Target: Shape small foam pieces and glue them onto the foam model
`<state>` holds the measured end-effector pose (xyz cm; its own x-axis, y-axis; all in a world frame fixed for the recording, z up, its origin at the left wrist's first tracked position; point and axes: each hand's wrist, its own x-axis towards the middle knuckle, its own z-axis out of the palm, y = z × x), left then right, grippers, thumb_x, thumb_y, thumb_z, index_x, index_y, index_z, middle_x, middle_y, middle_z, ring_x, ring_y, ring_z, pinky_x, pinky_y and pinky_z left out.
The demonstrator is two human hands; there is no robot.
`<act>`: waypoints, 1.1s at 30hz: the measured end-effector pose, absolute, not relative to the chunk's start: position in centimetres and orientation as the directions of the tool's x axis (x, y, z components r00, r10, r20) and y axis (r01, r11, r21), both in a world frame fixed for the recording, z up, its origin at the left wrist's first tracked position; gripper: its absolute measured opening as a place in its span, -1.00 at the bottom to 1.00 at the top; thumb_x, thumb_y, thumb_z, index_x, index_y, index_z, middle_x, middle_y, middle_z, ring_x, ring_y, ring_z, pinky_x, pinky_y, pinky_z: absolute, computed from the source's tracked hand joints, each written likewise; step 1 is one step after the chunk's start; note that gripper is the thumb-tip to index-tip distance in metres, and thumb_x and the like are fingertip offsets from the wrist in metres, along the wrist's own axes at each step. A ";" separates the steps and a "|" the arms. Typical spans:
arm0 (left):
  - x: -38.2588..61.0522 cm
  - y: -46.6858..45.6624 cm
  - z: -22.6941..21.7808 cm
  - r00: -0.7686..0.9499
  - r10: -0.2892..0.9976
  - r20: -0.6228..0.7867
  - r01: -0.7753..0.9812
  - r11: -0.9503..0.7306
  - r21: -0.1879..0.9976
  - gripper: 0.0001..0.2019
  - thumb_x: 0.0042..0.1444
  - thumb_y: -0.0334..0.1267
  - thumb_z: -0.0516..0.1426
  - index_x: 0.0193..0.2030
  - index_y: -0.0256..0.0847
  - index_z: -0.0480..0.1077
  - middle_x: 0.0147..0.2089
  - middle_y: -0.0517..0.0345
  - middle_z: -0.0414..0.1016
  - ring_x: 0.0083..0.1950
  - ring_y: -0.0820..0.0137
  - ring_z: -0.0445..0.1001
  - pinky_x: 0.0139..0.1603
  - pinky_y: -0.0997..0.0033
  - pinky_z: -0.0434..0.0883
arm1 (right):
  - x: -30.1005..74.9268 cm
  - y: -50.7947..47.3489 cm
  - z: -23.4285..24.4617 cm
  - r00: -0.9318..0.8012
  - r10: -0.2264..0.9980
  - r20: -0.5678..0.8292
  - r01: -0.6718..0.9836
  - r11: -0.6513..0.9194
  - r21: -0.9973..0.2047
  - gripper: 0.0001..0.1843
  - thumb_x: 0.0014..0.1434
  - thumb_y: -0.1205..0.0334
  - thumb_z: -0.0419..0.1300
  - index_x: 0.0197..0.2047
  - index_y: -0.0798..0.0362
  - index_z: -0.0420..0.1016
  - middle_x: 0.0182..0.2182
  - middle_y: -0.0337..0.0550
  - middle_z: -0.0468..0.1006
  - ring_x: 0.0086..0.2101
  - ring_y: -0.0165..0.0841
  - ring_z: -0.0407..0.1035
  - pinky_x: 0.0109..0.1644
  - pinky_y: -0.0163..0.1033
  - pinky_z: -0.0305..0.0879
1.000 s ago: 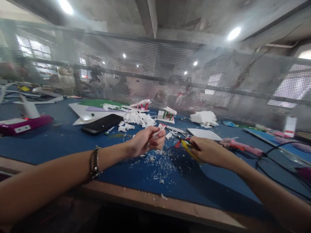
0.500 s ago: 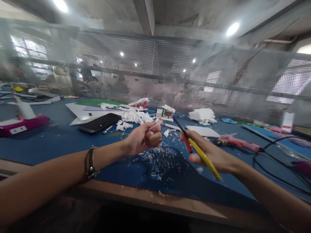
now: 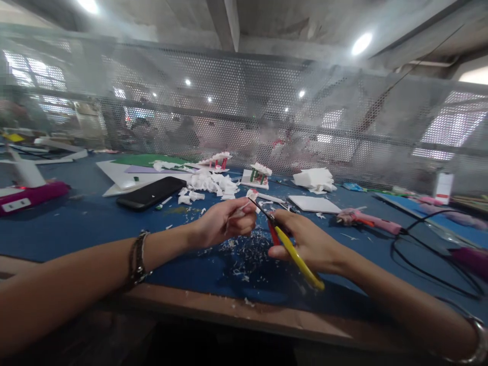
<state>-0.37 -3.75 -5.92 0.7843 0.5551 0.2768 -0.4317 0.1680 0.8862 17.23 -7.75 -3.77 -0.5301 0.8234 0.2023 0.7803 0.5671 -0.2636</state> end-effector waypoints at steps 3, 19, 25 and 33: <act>-0.2 -4.0 -6.1 0.791 0.535 0.297 -0.393 0.071 0.917 -0.70 0.13 -0.38 -0.23 -0.61 -0.25 0.06 -0.75 0.36 -0.16 -0.70 0.58 -0.20 -0.64 0.57 -0.05 | 17.2 -7.8 -3.7 -0.531 0.821 0.209 0.776 0.570 -0.269 -0.57 -0.11 -0.15 0.06 -0.41 0.09 0.25 -0.48 -0.19 0.32 -0.50 -0.42 0.16 -0.42 -0.27 0.07; -0.2 -4.1 -6.1 0.799 0.554 0.235 -0.269 -0.020 0.963 -0.74 0.06 -0.43 -0.20 -0.63 -0.22 0.02 -0.74 0.37 -0.21 -0.68 0.56 -0.26 -0.63 0.48 -0.16 | 17.1 -8.2 -3.5 -0.491 0.850 0.191 0.854 0.513 -0.086 -0.53 -0.09 -0.22 0.00 -0.52 0.09 0.24 -0.53 -0.15 0.34 -0.56 -0.45 0.14 -0.49 -0.31 -0.01; -0.1 -3.5 -6.4 0.792 0.572 0.214 -0.232 -0.043 0.972 -0.74 0.04 -0.43 -0.21 -0.65 -0.21 0.01 -0.75 0.37 -0.21 -0.69 0.55 -0.27 -0.63 0.46 -0.18 | 17.0 -8.4 -3.3 -0.437 0.882 0.177 0.889 0.454 -0.067 -0.59 0.01 -0.09 -0.04 -0.60 0.08 0.19 -0.62 -0.20 0.31 -0.62 -0.49 0.09 -0.54 -0.35 -0.06; -0.2 -3.4 -6.2 0.794 0.570 0.211 -0.081 -0.245 0.966 -0.68 0.06 -0.35 -0.17 -0.70 -0.19 -0.09 -0.73 0.34 -0.20 -0.69 0.57 -0.21 -0.63 0.43 -0.19 | 17.0 -7.9 -4.2 -0.419 0.851 0.315 0.900 0.434 0.025 -0.43 -0.11 -0.27 -0.04 -0.36 0.13 0.27 -0.43 -0.08 0.34 -0.47 -0.36 0.20 -0.41 -0.26 0.07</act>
